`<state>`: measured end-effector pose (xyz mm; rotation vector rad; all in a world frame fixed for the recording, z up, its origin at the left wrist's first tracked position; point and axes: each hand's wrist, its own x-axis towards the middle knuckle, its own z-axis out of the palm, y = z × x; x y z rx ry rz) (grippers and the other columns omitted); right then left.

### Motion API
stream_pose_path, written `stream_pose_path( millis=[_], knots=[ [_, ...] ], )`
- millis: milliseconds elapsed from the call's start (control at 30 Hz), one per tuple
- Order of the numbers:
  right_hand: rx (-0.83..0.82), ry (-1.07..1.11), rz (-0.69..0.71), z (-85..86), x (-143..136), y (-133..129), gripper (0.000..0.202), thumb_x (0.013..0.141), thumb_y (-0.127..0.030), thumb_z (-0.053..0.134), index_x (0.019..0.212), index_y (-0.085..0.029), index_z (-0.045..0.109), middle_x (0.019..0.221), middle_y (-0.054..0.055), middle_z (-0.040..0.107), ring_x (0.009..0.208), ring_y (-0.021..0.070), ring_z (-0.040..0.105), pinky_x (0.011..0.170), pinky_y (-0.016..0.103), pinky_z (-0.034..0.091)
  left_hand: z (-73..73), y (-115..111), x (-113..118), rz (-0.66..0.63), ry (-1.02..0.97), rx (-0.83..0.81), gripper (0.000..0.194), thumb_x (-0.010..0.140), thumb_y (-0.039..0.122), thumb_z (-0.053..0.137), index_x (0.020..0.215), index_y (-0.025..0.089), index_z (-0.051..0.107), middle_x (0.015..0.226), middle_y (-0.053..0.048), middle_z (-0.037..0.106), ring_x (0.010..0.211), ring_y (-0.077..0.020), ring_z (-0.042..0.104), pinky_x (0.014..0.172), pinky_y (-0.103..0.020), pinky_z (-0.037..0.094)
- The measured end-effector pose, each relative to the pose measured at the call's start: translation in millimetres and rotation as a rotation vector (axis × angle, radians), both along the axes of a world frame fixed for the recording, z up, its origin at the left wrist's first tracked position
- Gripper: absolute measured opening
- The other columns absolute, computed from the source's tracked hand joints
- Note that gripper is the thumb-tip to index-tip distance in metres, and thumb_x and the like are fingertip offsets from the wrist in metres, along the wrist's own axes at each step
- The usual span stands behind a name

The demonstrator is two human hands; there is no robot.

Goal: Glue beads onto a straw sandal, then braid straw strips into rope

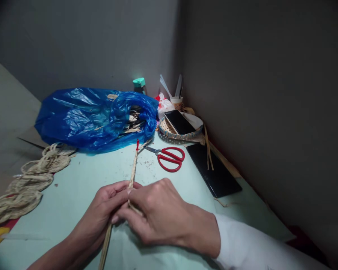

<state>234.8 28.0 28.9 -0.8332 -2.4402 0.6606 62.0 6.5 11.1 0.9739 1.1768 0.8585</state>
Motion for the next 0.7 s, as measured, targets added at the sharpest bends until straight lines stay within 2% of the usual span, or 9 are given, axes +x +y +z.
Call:
stream_pose_path(
  millis=[67,133,233,300,400,533,600,700],
  knots=[
    [-0.072,0.117,-0.176,3.4,1,4,0.026,0.095,-0.030,0.042,0.079,-0.017,0.059,0.070,0.001,0.060,0.062,0.0106,0.051,0.060,0.024,0.034,0.9,0,-1,-0.022,-0.020,0.022,0.024,0.088,0.034,0.055,0.093,0.013,0.064,0.043,0.009,0.031,0.043,-0.0050,0.019,0.045,-0.022,0.014],
    [-0.206,0.163,-0.245,4.7,1,9,0.023,0.095,-0.029,0.042,0.085,-0.016,0.059,0.076,0.001,0.061,0.068,0.0111,0.053,0.064,0.024,0.036,2.0,0,-1,-0.046,-0.039,0.028,0.025,0.089,0.034,0.054,0.095,0.012,0.063,0.045,0.010,0.029,0.043,-0.0053,0.016,0.045,-0.023,0.011],
    [-0.503,0.185,-0.098,-0.1,-1,13,0.022,0.097,-0.031,0.040,0.091,-0.017,0.056,0.076,-0.001,0.060,0.068,0.0102,0.053,0.063,0.022,0.037,3.0,0,0,-0.064,-0.065,0.045,0.027,0.090,0.035,0.052,0.103,0.013,0.060,0.047,0.010,0.031,0.044,-0.0056,0.016,0.045,-0.024,0.010],
    [-0.607,0.214,-0.062,-6.5,-4,15,0.024,0.098,-0.031,0.037,0.088,-0.017,0.053,0.072,-0.002,0.056,0.065,0.0095,0.051,0.061,0.021,0.037,3.6,0,2,-0.071,-0.062,0.059,0.027,0.090,0.035,0.051,0.105,0.013,0.057,0.047,0.010,0.032,0.044,-0.0057,0.016,0.045,-0.023,0.011],
    [-0.626,0.234,-0.116,-15.4,-7,17,0.022,0.096,-0.029,0.040,0.082,-0.017,0.051,0.068,-0.003,0.054,0.065,0.0095,0.049,0.062,0.021,0.036,4.0,-1,7,-0.085,-0.044,0.069,0.024,0.089,0.031,0.051,0.106,0.014,0.053,0.047,0.010,0.036,0.042,-0.0054,0.018,0.043,-0.023,0.013],
    [-0.689,0.209,-0.084,-19.0,-4,19,0.021,0.094,-0.028,0.042,0.082,-0.016,0.055,0.062,-0.003,0.055,0.058,0.0088,0.047,0.057,0.021,0.034,1.1,-5,10,-0.065,0.072,0.069,0.025,0.089,0.034,0.049,0.109,0.018,0.044,0.048,0.010,0.047,0.037,-0.0050,0.024,0.040,-0.019,0.017],
    [-0.680,0.194,-0.077,-17.0,-3,18,0.025,0.094,-0.028,0.040,0.078,-0.015,0.055,0.062,-0.003,0.056,0.057,0.0085,0.046,0.056,0.021,0.033,-0.2,-8,8,-0.042,0.192,0.083,0.022,0.090,0.037,0.047,0.105,0.020,0.043,0.052,0.008,0.053,0.035,-0.0045,0.029,0.039,-0.018,0.020],
    [-0.575,0.129,-0.137,-12.5,-1,16,0.029,0.092,-0.027,0.043,0.067,-0.015,0.052,0.057,-0.004,0.047,0.055,0.0079,0.038,0.051,0.022,0.028,1.8,-9,3,-0.069,0.341,0.115,0.023,0.090,0.043,0.047,0.088,0.020,0.047,0.061,0.004,0.062,0.034,-0.0038,0.034,0.038,-0.018,0.024]
  ],
)
